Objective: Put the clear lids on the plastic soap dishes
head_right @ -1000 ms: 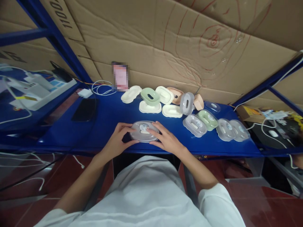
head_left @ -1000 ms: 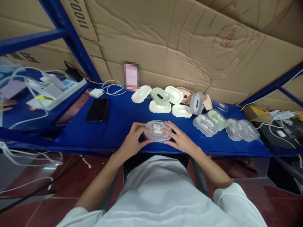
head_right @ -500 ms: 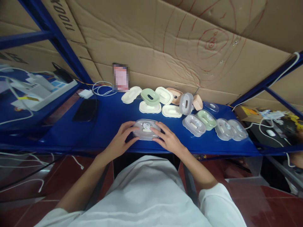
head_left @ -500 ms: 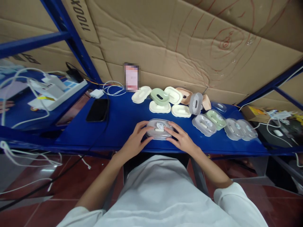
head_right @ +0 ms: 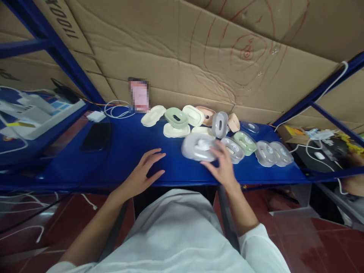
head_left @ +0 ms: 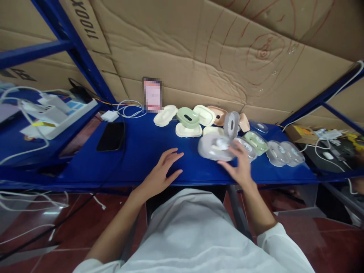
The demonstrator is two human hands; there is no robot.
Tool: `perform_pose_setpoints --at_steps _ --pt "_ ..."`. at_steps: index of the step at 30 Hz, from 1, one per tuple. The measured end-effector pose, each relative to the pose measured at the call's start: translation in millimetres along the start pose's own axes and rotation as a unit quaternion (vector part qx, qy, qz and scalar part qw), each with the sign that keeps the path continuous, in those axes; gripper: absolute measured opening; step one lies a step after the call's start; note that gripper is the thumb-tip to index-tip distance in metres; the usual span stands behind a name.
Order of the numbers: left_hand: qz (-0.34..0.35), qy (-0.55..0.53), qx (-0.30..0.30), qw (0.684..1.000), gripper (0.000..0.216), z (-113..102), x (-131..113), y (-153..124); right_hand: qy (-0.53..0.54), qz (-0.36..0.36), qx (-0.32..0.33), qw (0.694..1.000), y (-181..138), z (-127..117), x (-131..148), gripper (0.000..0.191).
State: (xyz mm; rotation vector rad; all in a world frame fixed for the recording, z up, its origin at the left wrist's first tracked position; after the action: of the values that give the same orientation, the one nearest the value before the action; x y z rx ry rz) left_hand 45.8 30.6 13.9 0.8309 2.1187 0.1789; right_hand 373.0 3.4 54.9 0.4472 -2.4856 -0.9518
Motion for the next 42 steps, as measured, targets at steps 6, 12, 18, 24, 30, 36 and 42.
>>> perform_pose_setpoints --at_steps 6,12,18,24,30,36,42 --pt "0.001 0.032 0.033 0.999 0.045 8 3 -1 -0.227 0.265 -0.194 0.917 25 -141 -183 0.093" --pt "0.016 0.066 0.032 0.997 0.039 10 2 0 -0.247 0.481 -0.11 0.834 54 -154 -296 0.082" --pt "0.013 0.089 0.049 0.995 0.037 13 2 0 -0.25 0.479 -0.008 0.842 79 -106 -292 0.079" --pt "-0.002 0.115 0.064 0.991 0.037 16 5 0 -0.204 0.307 0.078 0.926 119 -66 -233 0.047" --pt "0.006 0.12 0.06 0.991 0.036 16 3 -1 -0.109 0.124 0.176 0.97 112 23 -118 0.041" --pt "0.019 0.107 0.035 0.994 0.041 10 -1 -1 0.01 0.17 0.122 0.978 105 37 -70 0.024" --pt "0.102 0.167 -0.04 0.98 0.053 4 -15 -2 0.507 0.294 0.25 0.771 63 55 -13 0.044"
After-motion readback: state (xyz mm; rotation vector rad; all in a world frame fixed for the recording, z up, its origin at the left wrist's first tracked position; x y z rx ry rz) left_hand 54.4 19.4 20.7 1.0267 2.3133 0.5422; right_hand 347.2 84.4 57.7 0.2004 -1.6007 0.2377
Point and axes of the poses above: each hand's wrist, its own y-axis towards the middle knuckle, its own z-axis out of the palm, x = y × z, the point moved 5 cm from there along y, towards the middle knuckle, and after that the axes turned 2 degrees about z, right-handed, at the moved point
